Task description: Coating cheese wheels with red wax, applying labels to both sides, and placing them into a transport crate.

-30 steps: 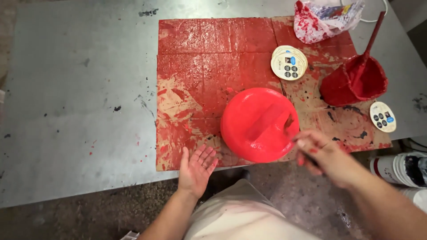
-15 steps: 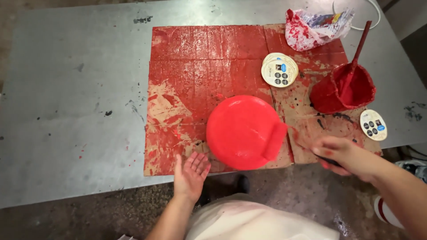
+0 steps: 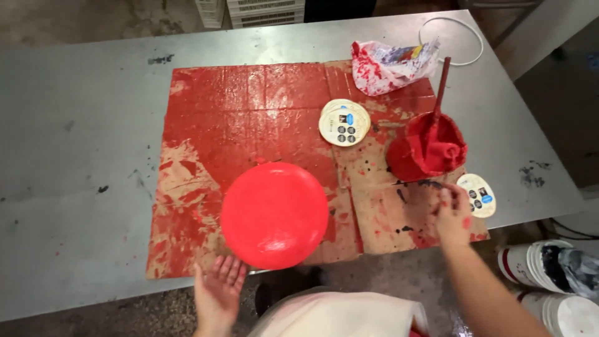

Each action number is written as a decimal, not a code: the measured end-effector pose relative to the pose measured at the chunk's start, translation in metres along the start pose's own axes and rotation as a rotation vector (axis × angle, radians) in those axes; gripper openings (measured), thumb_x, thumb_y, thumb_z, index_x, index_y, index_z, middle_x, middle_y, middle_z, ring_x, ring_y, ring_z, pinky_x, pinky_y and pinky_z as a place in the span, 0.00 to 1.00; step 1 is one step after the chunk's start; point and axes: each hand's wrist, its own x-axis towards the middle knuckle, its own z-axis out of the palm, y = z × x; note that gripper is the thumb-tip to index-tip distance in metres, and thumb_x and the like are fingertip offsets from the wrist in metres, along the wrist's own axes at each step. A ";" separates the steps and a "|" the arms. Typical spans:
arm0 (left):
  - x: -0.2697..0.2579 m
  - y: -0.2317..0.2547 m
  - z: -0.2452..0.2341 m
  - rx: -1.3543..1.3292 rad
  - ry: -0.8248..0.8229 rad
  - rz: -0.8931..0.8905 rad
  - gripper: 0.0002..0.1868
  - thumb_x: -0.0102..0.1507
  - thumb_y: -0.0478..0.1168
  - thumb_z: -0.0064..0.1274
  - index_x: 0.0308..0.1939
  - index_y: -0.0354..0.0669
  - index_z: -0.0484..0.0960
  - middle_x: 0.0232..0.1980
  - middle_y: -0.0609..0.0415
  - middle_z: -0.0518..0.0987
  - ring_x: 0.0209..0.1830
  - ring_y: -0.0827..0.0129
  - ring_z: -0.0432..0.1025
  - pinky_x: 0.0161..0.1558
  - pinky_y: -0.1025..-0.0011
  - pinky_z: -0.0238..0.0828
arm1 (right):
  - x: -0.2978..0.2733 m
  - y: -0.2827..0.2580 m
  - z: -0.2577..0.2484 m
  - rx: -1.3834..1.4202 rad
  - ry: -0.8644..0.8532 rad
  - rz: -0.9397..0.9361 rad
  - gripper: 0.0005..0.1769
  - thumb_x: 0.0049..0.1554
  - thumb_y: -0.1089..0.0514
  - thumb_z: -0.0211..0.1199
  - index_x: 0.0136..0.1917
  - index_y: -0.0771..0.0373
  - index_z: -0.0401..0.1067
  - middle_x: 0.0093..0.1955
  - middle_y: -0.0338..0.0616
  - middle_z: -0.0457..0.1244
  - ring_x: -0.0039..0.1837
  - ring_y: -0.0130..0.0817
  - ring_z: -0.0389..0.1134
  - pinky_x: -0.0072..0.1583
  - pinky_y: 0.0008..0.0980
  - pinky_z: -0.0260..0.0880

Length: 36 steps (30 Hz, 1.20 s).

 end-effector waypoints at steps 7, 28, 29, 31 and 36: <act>0.009 -0.031 -0.038 -0.017 0.074 0.086 0.36 0.67 0.73 0.38 0.57 0.45 0.69 0.61 0.43 0.73 0.64 0.52 0.69 0.66 0.54 0.66 | -0.006 0.067 0.055 0.023 -0.015 0.143 0.21 0.68 0.49 0.51 0.68 0.64 0.65 0.50 0.51 0.65 0.39 0.36 0.67 0.46 0.37 0.68; 0.014 -0.046 -0.040 0.037 0.028 0.114 0.33 0.66 0.76 0.45 0.47 0.52 0.73 0.43 0.56 0.74 0.47 0.62 0.72 0.49 0.63 0.69 | -0.018 0.110 -0.022 0.072 -0.374 0.353 0.22 0.68 0.49 0.41 0.73 0.51 0.52 0.73 0.40 0.62 0.51 0.38 0.58 0.52 0.33 0.57; 0.014 -0.046 -0.038 0.058 0.048 0.115 0.32 0.66 0.76 0.44 0.48 0.52 0.73 0.44 0.56 0.74 0.48 0.62 0.72 0.49 0.63 0.68 | -0.019 0.110 -0.025 -0.426 -0.520 0.066 0.34 0.66 0.46 0.39 0.84 0.47 0.43 0.80 0.34 0.55 0.78 0.42 0.57 0.75 0.40 0.54; 0.015 -0.044 -0.040 0.052 0.042 0.118 0.32 0.67 0.76 0.44 0.48 0.53 0.74 0.43 0.56 0.75 0.47 0.63 0.72 0.47 0.64 0.69 | -0.039 0.077 -0.022 -0.707 -0.686 0.172 0.37 0.66 0.51 0.37 0.85 0.48 0.33 0.81 0.39 0.53 0.60 0.47 0.66 0.58 0.44 0.62; 0.015 -0.041 -0.032 0.074 0.028 0.146 0.32 0.67 0.76 0.41 0.49 0.55 0.74 0.45 0.56 0.77 0.46 0.64 0.72 0.42 0.67 0.67 | -0.067 0.134 -0.036 -1.156 -0.867 -0.028 0.54 0.58 0.46 0.52 0.85 0.59 0.23 0.89 0.35 0.33 0.38 0.56 0.74 0.37 0.48 0.66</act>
